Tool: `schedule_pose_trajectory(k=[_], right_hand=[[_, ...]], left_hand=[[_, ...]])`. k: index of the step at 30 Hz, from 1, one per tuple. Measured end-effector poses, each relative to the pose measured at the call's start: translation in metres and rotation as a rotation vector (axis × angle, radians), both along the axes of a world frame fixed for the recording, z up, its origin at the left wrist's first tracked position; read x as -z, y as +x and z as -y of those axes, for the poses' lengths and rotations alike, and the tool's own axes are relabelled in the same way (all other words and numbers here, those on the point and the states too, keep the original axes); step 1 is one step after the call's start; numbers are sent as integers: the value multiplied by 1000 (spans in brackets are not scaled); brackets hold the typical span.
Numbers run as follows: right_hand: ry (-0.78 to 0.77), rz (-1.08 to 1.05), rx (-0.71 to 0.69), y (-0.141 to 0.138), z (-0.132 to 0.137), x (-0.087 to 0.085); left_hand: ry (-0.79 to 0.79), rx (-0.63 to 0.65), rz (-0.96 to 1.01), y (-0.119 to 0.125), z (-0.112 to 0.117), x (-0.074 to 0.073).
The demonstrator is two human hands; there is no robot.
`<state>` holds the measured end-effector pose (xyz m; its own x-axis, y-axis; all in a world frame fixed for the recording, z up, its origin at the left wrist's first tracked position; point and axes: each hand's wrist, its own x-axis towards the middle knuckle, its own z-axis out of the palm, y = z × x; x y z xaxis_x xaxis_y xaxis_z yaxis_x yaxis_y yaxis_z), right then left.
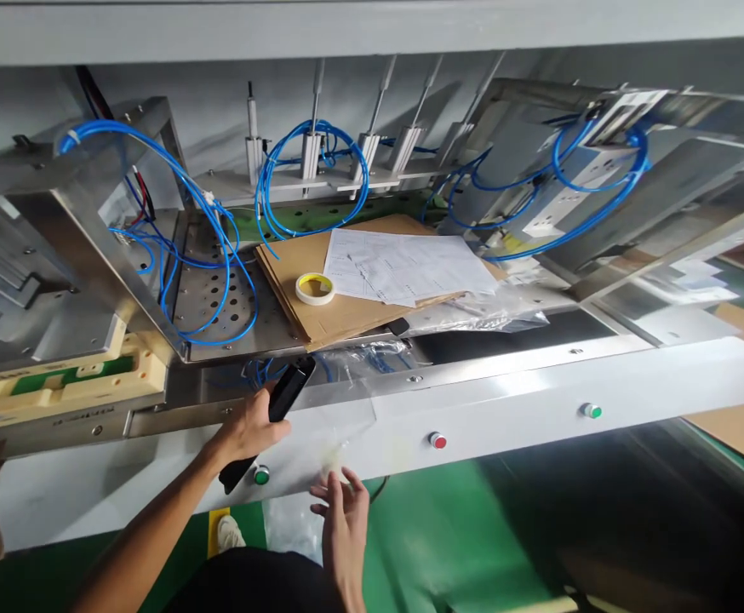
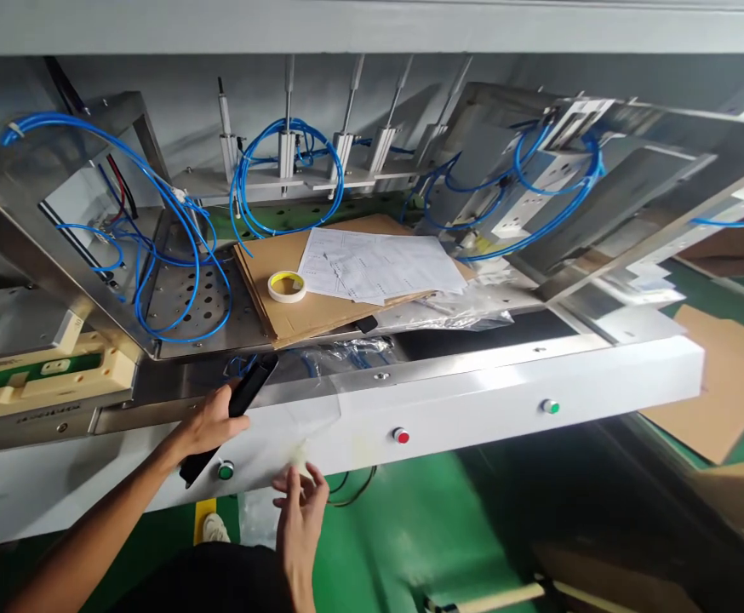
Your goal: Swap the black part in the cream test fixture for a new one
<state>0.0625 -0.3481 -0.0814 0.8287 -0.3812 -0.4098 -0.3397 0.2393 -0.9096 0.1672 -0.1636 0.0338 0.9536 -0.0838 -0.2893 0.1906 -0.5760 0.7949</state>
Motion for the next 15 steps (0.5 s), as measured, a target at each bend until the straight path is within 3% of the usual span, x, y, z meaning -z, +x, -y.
schedule_pose_trajectory(k=[4, 6, 8, 11, 15], right_hand=[[-621, 167, 134, 9, 25, -2], [-977, 377, 45, 26, 39, -10], [-1250, 590, -141, 47, 50, -18], [-1447, 697, -359, 72, 55, -21], [-1483, 573, -329, 73, 39, -11]], left_hand=[[-57, -3, -16, 5, 1, -4], [-84, -13, -15, 7, 2, -6], [-109, -29, -15, 10, 3, -10], [-153, -59, -15, 11, 1, -16], [-286, -81, -68, -2, -14, -24]])
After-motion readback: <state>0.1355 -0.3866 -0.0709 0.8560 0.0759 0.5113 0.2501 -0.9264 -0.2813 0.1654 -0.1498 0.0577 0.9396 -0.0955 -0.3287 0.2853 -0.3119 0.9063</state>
